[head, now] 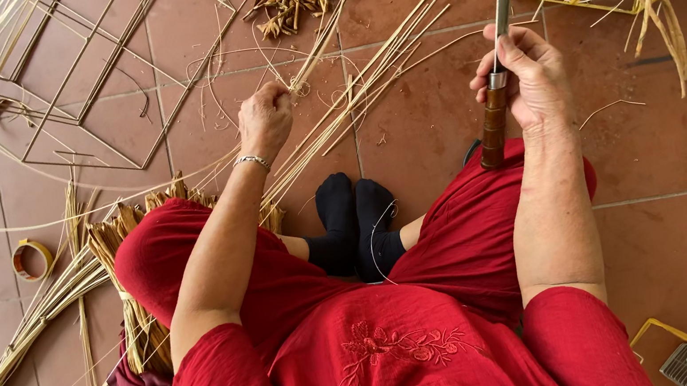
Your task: The person sits on the floor and uses a knife to split long dried plant fibers into thinner strands. They hold the fiber with one hand and draw the knife along its length to separate it, discarding the shavings onto the floor.
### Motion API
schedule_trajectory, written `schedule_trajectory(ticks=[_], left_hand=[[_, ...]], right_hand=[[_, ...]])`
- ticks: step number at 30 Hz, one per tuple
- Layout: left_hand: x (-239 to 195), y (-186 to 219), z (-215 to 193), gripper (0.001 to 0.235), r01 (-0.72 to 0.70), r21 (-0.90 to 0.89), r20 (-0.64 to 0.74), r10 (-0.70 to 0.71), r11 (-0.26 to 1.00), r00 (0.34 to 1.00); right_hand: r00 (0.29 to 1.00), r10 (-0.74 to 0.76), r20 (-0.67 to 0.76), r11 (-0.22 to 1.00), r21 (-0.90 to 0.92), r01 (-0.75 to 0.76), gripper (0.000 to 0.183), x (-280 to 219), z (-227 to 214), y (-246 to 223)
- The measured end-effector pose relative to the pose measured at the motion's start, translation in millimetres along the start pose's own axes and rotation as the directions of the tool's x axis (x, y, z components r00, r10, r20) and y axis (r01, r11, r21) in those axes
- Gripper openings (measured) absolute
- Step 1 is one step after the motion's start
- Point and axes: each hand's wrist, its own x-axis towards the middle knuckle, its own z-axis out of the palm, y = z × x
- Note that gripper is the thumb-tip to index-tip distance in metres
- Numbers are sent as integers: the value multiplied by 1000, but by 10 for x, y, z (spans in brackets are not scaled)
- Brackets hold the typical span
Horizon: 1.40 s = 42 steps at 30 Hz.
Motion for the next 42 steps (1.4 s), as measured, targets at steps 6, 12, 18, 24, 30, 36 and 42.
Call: schedule_trajectory(ticks=[6, 12, 18, 24, 30, 36, 42], left_hand=[[139, 213, -21, 8, -342, 159, -284, 375, 926, 882], [-93, 974, -505, 7, -302, -255, -112, 282, 919, 953], [-316, 1445, -1039, 11, -359, -334, -20, 374, 872, 927], [-444, 1548, -1518, 18, -341, -395, 83, 403, 853, 911], [-412, 1605, -1654, 16, -449, -446, 27, 512, 775, 858], [-342, 1477, -1681, 12, -407, -420, 99, 487, 811, 868], [-202, 1214, -1800, 12, -392, -395, 165, 483, 831, 860]], right_hand=[[999, -37, 0, 997, -61, 37, 19, -35, 229, 30], [960, -29, 277, 999, 39, 19, 38, -133, 780, -71], [827, 142, 543, 976, 60, -207, 55, -175, 1620, -344], [855, 177, 487, 979, -179, -101, 35, -256, 2131, -597], [843, 177, 508, 976, -202, -83, 29, -275, 2240, -663], [834, 119, 539, 993, -61, -102, 23, -93, 2167, -640], [850, 82, 521, 995, 8, -101, 24, 175, 2010, -589]])
